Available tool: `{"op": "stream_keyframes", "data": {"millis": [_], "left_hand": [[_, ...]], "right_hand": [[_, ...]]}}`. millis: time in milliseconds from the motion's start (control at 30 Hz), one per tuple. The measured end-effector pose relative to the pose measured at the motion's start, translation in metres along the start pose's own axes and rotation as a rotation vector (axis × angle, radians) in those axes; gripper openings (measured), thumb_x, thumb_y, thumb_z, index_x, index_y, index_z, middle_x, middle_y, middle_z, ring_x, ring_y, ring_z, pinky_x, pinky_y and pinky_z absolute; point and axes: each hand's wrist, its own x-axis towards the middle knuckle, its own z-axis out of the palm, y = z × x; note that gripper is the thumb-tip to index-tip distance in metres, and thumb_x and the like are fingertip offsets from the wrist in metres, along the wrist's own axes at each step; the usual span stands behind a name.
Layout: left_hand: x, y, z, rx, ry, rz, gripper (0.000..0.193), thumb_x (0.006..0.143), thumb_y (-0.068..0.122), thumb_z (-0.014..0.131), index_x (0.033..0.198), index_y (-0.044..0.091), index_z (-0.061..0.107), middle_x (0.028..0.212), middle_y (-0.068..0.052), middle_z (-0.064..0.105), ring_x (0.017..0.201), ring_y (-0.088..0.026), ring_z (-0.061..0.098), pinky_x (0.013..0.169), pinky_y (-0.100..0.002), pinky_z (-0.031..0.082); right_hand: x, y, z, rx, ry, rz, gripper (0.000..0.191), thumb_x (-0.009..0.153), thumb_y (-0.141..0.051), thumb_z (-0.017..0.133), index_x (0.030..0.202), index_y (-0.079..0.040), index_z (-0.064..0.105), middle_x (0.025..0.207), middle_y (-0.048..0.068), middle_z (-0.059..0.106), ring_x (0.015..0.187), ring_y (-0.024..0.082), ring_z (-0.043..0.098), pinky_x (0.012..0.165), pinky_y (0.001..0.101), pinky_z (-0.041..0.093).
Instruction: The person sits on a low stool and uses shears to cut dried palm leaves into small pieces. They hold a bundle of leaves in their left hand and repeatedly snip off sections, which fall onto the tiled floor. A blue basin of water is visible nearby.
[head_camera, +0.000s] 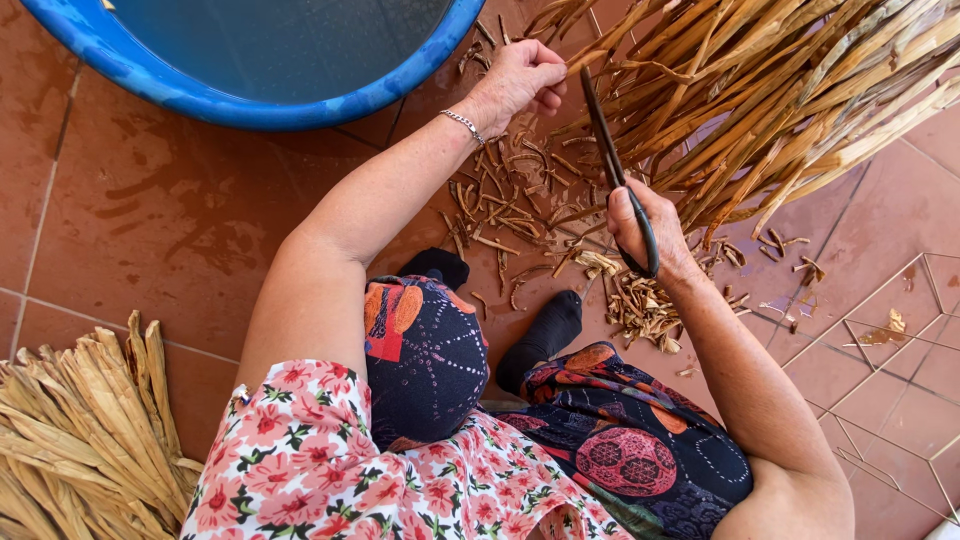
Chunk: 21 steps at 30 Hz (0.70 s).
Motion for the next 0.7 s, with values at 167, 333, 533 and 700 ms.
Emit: {"op": "stream_keyframes", "data": {"millis": [167, 333, 533, 700], "left_hand": [[0.001, -0.008, -0.001, 0.123, 0.092, 0.133, 0.011, 0.096, 0.018, 0.069, 0.099, 0.008, 0.066, 0.089, 0.0, 0.072, 0.076, -0.009, 0.072, 0.066, -0.026, 0.062], [0.011, -0.009, -0.008, 0.087, 0.176, 0.216, 0.011, 0.097, 0.018, 0.069, 0.098, 0.008, 0.066, 0.083, 0.001, 0.066, 0.072, -0.007, 0.063, 0.064, -0.024, 0.056], [0.009, -0.007, -0.006, 0.104, 0.155, 0.194, 0.01, 0.097, 0.02, 0.066, 0.097, 0.01, 0.064, 0.082, 0.002, 0.068, 0.071, -0.006, 0.066, 0.063, -0.023, 0.057], [0.0, -0.004, 0.0, 0.084, 0.15, 0.21, 0.009, 0.096, 0.019, 0.065, 0.096, 0.01, 0.064, 0.083, 0.001, 0.069, 0.071, -0.006, 0.067, 0.064, -0.023, 0.058]], "right_hand": [[0.005, -0.008, 0.002, 0.126, -0.031, 0.074, 0.053, 0.113, -0.049, 0.044, 0.105, 0.0, 0.058, 0.072, -0.001, 0.056, 0.056, 0.007, 0.05, 0.052, 0.0246, 0.041], [0.002, -0.015, 0.004, -0.033, -0.065, 0.167, 0.056, 0.111, -0.052, 0.045, 0.105, 0.001, 0.064, 0.068, -0.001, 0.057, 0.056, 0.007, 0.053, 0.053, 0.0243, 0.044], [-0.003, -0.024, 0.004, 0.141, -0.025, 0.11, 0.067, 0.104, -0.06, 0.042, 0.129, -0.001, 0.061, 0.071, -0.002, 0.057, 0.053, 0.005, 0.049, 0.049, 0.0237, 0.041], [0.013, -0.039, 0.0, 0.254, -0.036, 0.248, 0.079, 0.1, -0.068, 0.033, 0.137, -0.003, 0.058, 0.069, -0.002, 0.057, 0.049, 0.004, 0.046, 0.046, 0.023, 0.04]]}}
